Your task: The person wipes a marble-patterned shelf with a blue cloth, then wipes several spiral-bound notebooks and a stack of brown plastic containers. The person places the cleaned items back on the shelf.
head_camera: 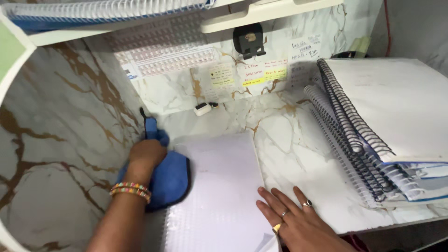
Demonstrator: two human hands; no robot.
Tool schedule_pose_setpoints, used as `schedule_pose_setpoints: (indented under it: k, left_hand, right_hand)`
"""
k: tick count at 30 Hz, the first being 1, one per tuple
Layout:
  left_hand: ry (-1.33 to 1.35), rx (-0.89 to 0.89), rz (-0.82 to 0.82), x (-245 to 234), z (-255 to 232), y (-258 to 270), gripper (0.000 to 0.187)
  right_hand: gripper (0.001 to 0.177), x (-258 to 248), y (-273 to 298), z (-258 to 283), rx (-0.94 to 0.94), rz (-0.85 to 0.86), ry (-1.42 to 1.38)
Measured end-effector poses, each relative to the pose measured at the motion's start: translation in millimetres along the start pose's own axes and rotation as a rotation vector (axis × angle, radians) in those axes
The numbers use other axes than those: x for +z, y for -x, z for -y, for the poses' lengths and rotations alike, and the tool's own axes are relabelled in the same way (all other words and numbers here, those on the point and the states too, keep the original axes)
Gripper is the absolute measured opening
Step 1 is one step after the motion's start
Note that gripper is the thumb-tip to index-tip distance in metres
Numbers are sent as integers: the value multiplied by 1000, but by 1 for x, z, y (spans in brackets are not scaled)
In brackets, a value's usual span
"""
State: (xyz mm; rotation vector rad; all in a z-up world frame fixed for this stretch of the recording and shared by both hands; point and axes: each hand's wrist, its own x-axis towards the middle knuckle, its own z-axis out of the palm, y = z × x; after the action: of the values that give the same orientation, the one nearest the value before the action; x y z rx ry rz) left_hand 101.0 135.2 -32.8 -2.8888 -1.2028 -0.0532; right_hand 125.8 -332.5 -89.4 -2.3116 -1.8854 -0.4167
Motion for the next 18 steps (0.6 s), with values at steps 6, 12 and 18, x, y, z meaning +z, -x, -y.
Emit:
schedule_pose_setpoints:
  k: [6, 12, 18]
  left_hand:
    - [-83, -13, 51, -62, -3, 68, 40]
    - [-80, 67, -370, -110, -15, 40, 42]
    - [-27, 324, -41, -8, -24, -51, 50]
  right_hand:
    - [94, -6, 9, 5, 2, -17, -69]
    - [84, 3, 6, 1, -52, -201, 186]
    - [68, 20, 8, -3, -30, -95, 153]
